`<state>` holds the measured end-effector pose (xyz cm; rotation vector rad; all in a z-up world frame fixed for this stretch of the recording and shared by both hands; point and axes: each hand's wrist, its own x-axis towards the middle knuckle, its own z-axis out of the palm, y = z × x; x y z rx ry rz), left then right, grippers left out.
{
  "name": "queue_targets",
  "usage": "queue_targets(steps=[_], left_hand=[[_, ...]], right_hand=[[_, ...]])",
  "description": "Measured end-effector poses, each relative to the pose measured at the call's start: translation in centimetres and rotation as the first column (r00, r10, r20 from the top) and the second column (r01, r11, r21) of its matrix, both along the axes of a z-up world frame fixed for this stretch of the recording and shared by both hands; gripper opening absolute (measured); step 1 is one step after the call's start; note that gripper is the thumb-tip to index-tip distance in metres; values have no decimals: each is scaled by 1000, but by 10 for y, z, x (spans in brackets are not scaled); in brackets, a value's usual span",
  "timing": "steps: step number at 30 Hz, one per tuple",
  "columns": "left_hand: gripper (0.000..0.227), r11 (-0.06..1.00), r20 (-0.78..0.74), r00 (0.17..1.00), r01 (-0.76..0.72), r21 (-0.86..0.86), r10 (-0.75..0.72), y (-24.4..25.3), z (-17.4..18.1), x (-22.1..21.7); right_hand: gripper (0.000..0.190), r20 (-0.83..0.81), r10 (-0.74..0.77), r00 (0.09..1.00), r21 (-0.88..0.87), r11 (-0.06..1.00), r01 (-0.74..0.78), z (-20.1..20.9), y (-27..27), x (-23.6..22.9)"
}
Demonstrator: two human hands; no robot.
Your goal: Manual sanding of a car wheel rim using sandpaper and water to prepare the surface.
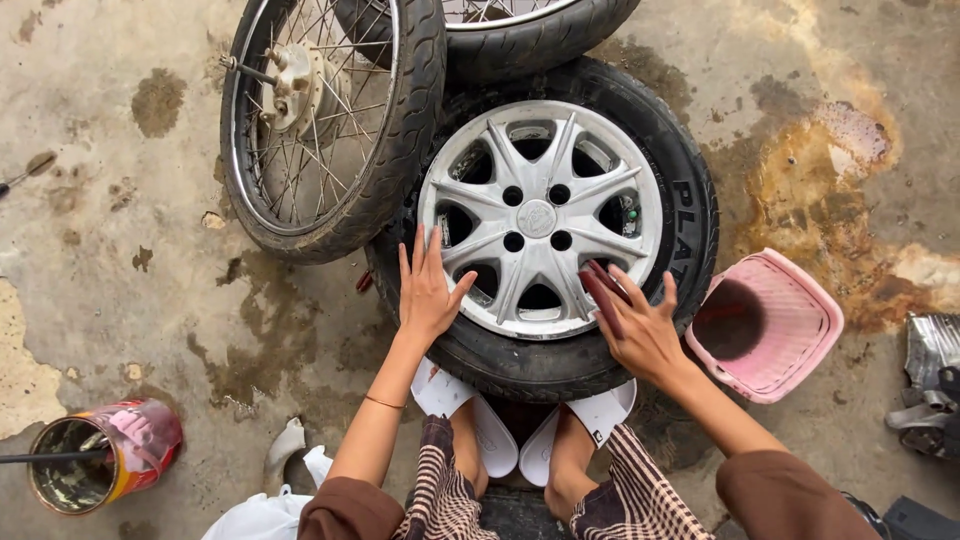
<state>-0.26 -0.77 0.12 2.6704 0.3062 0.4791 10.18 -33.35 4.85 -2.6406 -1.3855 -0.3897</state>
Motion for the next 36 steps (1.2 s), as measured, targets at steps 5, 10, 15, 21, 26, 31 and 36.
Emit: queue_targets(steps=[5,10,15,21,26,31,36], left_hand=[[87,1000,5,1000,5,-25,-5,1,3,0],[88,1000,4,1000,1,12,-1,-1,7,1],[88,1000,5,1000,-15,12,15,-2,3,1],[88,1000,-1,1000,-4,12,4,2,1,0],[88,1000,11,1000,-8,-8,8,-1,1,-1],[87,1000,5,1000,-16,25,16,1,4,-1],[87,1000,2,1000,3,10,-3,2,10,2]], right_hand=[[49,34,145,989,-89,986,-141,-15,37,62],[50,36,212,977,-142,968,-205,-7,38,74],[43,43,192,980,-118,976,-186,11,-13,74],[43,-8,144,990,-201,969,-142,12,-45,68],[48,-1,109,994,-259,960,-105,-7,4,70],[49,-79,155,985,-99,982,-162,-21,58,87],[46,3,111,994,-230,967,-108,14,-13,102]])
